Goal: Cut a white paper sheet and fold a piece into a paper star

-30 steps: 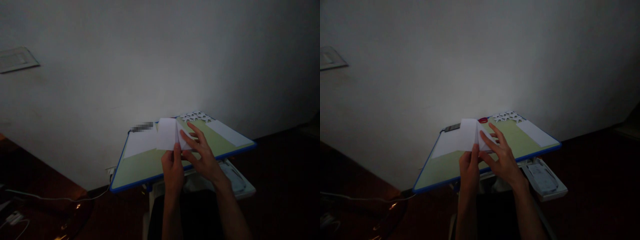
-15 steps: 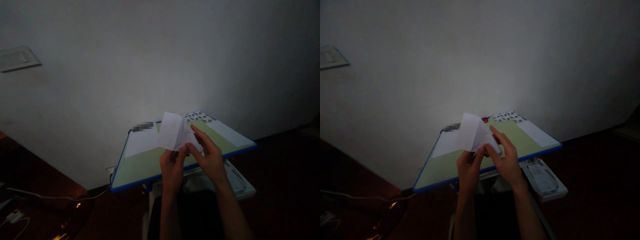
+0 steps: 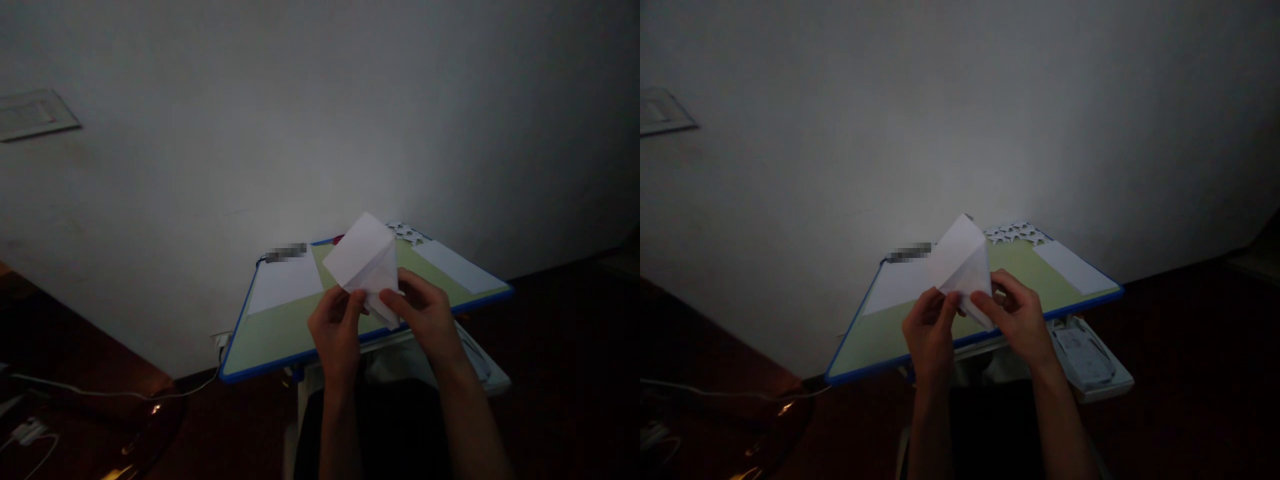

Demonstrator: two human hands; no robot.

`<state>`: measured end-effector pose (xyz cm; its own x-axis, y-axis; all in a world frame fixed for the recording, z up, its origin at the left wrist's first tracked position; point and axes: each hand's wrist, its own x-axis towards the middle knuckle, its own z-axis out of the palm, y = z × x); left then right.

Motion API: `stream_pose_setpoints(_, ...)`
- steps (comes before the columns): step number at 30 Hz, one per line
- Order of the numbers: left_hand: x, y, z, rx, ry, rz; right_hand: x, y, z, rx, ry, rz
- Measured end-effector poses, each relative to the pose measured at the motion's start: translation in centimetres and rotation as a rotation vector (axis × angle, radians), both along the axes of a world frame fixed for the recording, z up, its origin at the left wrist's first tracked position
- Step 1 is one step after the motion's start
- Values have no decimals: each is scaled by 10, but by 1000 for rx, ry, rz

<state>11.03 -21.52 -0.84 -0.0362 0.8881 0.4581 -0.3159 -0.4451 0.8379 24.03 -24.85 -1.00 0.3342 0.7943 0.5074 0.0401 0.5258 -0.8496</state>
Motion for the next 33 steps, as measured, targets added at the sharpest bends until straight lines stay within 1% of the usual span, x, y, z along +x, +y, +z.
stream_pose_setpoints(6,-4,-1,-1,12,-21,-7,-7,4,4,-4,61,-21)
stream_pose_setpoints(12,-7,-5,2,40,46,22,-13,2,6,-26,69,-35)
stream_pose_setpoints(19,-11,-9,1,88,187,60,-15,4,-1,-33,146,32)
stream_pose_setpoints(24,-12,-9,3,137,207,110,-12,5,-7,-8,168,81)
stream_pose_setpoints(27,-13,-10,5,126,216,118,-11,4,-6,5,181,92)
stream_pose_setpoints(30,-14,-11,6,111,217,121,-12,3,-2,25,176,82)
stream_pose_setpoints(33,-16,-11,7,107,212,105,-13,2,2,58,173,22)
